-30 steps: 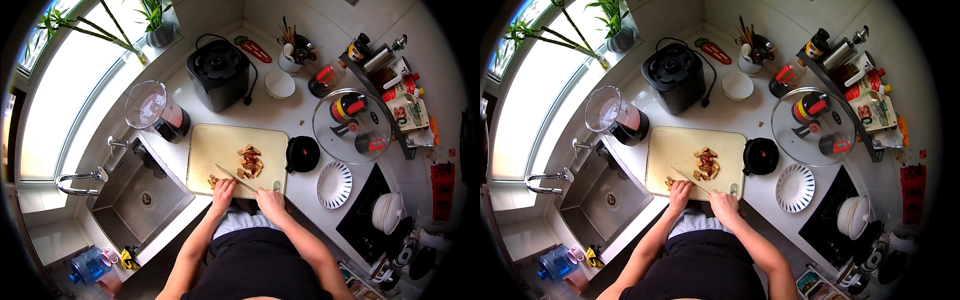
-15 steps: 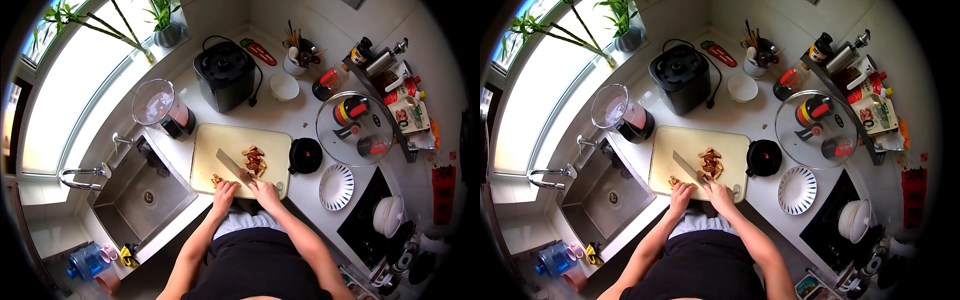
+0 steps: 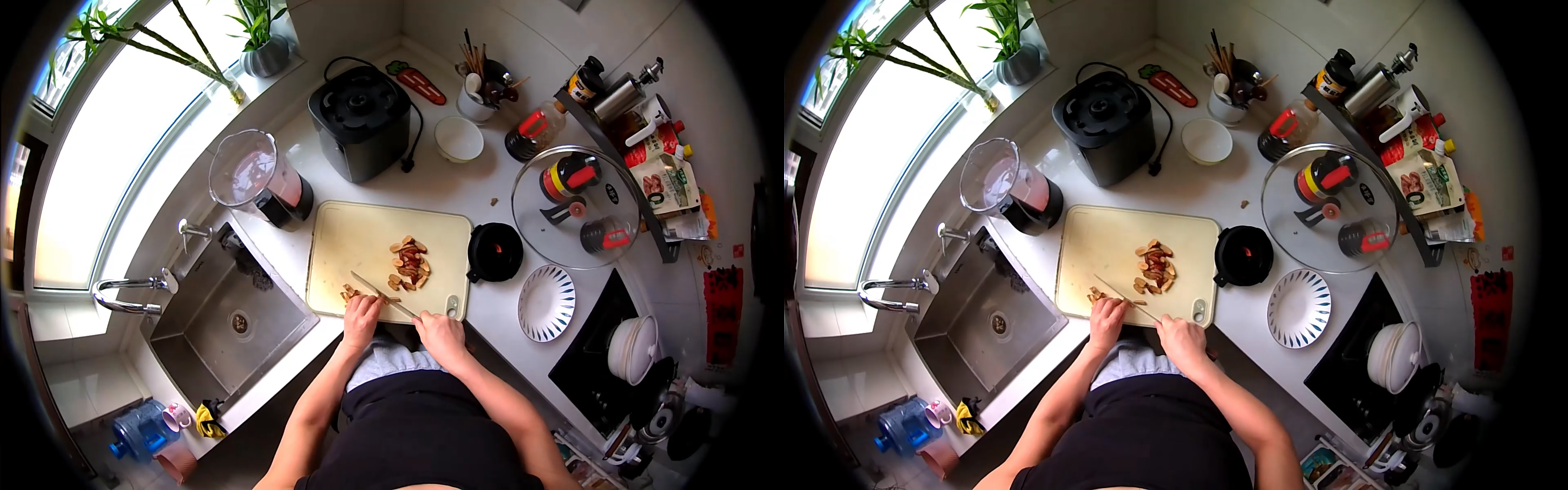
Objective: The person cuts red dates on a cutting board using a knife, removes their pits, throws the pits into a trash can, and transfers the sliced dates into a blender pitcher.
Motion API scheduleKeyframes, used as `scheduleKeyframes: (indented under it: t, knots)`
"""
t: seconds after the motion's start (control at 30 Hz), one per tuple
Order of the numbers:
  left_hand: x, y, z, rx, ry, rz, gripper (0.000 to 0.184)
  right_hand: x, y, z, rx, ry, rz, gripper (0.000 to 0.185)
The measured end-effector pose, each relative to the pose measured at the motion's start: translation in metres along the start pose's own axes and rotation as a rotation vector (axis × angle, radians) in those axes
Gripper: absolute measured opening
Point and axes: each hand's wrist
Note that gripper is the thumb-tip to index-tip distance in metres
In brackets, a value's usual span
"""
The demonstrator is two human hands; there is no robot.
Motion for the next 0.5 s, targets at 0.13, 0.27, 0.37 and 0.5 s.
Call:
scheduleKeyframes:
  t: [0.13,0.27,0.37,0.5]
  knots:
    - [0.000,0.003,0.001,-0.020,-0.004,-0.008,0.024,-0.002,0.001,0.000,-0.002,0.019,0.006,0.027]
    - [-0.001,0.005,0.005,-0.047,-0.024,-0.002,0.023,-0.004,0.003,0.004,-0.033,0.008,0.032,0.030]
    - [0.000,0.006,0.006,-0.052,-0.042,-0.018,0.023,-0.010,0.006,0.005,-0.052,0.021,0.056,0.030]
    - [0.002,0.011,0.003,-0.026,-0.047,0.011,0.024,-0.032,0.015,0.002,-0.026,0.014,0.029,0.031]
Point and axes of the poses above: each hand's wrist, its own y-axis towards the middle knuckle, its own x-axis out of the back of the hand, z = x × y, and after that the axes turned 7 degrees about -z, right-handed
